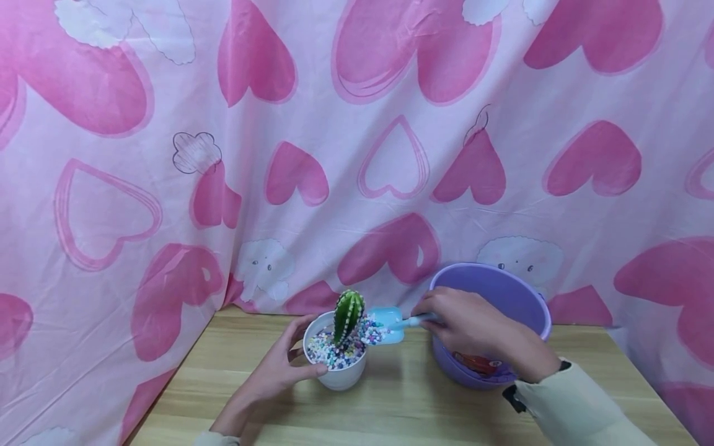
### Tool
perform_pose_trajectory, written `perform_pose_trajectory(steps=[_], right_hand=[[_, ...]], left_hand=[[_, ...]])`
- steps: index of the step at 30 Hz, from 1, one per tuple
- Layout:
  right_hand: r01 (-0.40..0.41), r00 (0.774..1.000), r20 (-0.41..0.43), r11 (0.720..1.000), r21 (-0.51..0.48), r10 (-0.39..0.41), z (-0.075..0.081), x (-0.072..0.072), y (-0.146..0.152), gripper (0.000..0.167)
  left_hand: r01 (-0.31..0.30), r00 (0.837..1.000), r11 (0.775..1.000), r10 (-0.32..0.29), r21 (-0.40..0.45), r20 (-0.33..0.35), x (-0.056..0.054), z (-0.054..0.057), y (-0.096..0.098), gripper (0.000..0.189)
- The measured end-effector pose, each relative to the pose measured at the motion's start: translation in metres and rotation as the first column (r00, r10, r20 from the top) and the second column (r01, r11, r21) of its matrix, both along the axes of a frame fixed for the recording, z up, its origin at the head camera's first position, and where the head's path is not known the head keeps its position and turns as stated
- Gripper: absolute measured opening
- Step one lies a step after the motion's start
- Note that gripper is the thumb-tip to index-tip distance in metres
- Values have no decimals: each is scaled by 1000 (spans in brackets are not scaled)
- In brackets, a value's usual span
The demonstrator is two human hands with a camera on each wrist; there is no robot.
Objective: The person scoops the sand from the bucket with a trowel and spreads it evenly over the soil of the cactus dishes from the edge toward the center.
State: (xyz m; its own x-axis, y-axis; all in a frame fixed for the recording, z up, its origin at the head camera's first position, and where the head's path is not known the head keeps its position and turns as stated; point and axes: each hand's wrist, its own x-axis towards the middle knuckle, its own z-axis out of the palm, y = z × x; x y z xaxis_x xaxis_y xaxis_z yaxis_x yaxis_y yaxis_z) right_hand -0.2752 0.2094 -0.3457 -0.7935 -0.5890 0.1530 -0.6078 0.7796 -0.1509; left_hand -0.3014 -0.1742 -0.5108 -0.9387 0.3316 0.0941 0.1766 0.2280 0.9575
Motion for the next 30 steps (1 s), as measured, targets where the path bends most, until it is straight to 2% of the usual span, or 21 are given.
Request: perform_pose_trajectory(steps=[16,24,30], right_hand=[[-37,993,-106,997,73,45,4,-9,-15,28],[-19,997,-71,991,132,29,12,-10,-27,26],[-3,998,-68,987,160,14,13,-13,-30,22]], left_hand=[[73,997,996,-74,51,21,-3,-3,-4,94],[47,999,995,-49,83,20,1,-5,-5,91],[79,996,992,-82,103,27,1,-6,-4,88]])
